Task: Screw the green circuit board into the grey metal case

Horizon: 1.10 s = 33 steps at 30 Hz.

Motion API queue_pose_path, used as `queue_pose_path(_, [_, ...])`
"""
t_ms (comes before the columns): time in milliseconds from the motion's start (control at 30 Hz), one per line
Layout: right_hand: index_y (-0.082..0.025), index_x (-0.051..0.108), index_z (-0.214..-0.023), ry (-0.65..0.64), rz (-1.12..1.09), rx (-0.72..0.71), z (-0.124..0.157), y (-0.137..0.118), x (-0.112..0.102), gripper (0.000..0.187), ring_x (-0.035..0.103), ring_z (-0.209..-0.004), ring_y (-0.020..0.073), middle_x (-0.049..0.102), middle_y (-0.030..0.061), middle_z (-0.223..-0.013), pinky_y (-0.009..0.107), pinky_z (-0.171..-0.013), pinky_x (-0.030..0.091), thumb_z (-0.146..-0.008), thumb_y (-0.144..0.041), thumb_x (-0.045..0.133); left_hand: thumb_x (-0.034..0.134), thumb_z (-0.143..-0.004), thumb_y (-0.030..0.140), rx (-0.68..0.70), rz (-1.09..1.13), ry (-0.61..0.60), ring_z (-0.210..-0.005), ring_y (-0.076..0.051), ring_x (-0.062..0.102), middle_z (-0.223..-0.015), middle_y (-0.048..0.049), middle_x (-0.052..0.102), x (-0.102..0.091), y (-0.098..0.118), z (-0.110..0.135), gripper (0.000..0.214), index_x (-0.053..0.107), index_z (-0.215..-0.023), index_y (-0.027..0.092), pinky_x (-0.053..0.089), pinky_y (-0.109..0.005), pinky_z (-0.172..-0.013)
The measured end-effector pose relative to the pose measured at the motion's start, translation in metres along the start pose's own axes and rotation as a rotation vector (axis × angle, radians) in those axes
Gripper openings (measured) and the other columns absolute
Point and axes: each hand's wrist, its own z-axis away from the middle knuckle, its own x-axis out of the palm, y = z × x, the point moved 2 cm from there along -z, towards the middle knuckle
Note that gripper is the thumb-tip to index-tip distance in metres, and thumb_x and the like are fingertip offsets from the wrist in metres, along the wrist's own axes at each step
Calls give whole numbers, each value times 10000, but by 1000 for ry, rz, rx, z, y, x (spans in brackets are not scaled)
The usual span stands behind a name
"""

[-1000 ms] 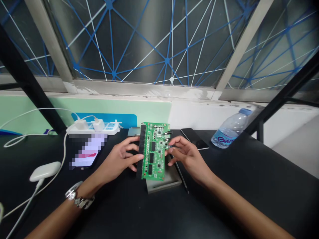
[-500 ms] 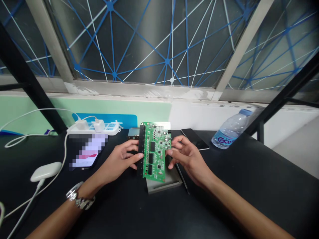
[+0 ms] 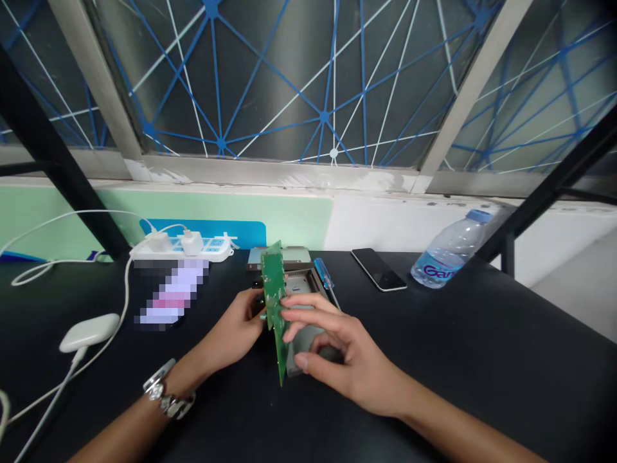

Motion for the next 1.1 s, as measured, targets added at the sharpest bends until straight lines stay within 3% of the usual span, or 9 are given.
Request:
queue_pose_path(100, [-274,633,-1196,99,32,-26,-1,3,2,390,628,-880,158,506,81,-1220,264,-625,518,-816,-211,700,656,-840,276,26,80,-80,-1167,-299,588,-1219,-106,660,4,3,-1,323,651,-1152,195,466,-470,-1017])
queue_pose_path(233, [-219,670,-988,269,79,57,-4,10,-5,237,492,-603,99,495,-21,-760,245,-523,418,-787,-316,751,630,-880,341,-58,210,-105,-1048,-257,633,-1198,-107,626,3,8,-3,396,554,-1243,204,577,-410,-845])
queue_pose_path(333, [-194,682,-897,350,45,112,-8,12,-19,188,374,-503,81,412,-59,-590,249,-486,341,-844,-374,687,666,-854,362,-90,200,-45,-938,-209,638,-1060,-55,618,-5,10,-5,331,575,-1133,209,608,-355,-758])
queue_pose_path(467, [-192,693,-848,360,-44,212,-12,15,-36,241,365,-411,71,451,-65,-502,238,-422,303,-844,-433,680,659,-860,369,-40,137,-25,-694,-136,617,-797,-1,591,-15,14,-7,209,582,-916,184,580,-242,-579])
queue_pose_path(567, [-179,688,-802,281,-168,304,-14,18,-39,269,476,-415,90,565,-28,-528,227,-408,369,-840,-445,682,633,-879,394,-56,120,-52,-470,-98,547,-612,45,552,-14,17,-7,241,550,-962,184,481,-192,-401])
queue_pose_path(633, [-164,690,-780,241,-247,306,-15,19,-38,273,569,-497,119,640,18,-605,242,-459,441,-848,-428,676,611,-892,412,-81,155,-67,-431,-121,570,-559,48,574,-14,19,-7,293,515,-1049,184,472,-201,-373])
queue_pose_path(767, [-149,725,-870,241,-422,267,-17,18,-40,267,685,-834,226,731,130,-925,340,-669,533,-891,-391,613,612,-895,398,-80,251,-75,-661,-221,716,-730,-62,712,-20,25,-4,316,508,-1089,173,570,-276,-510])
queue_pose_path(900, [-193,728,-1072,258,-504,252,-17,15,-44,288,619,-1100,275,679,127,-1198,425,-899,487,-887,-356,580,604,-880,377,-59,370,-148,-820,-249,714,-1020,-126,712,-28,29,-2,360,575,-1179,179,592,-305,-597])
queue_pose_path(1100, [-225,650,-1249,189,-453,234,-15,13,-42,384,531,-1246,279,635,94,-1287,475,-1073,369,-875,-289,597,672,-856,332,-81,298,-119,-697,-163,652,-983,-76,673,-30,26,-5,606,407,-1398,272,574,-238,-516])
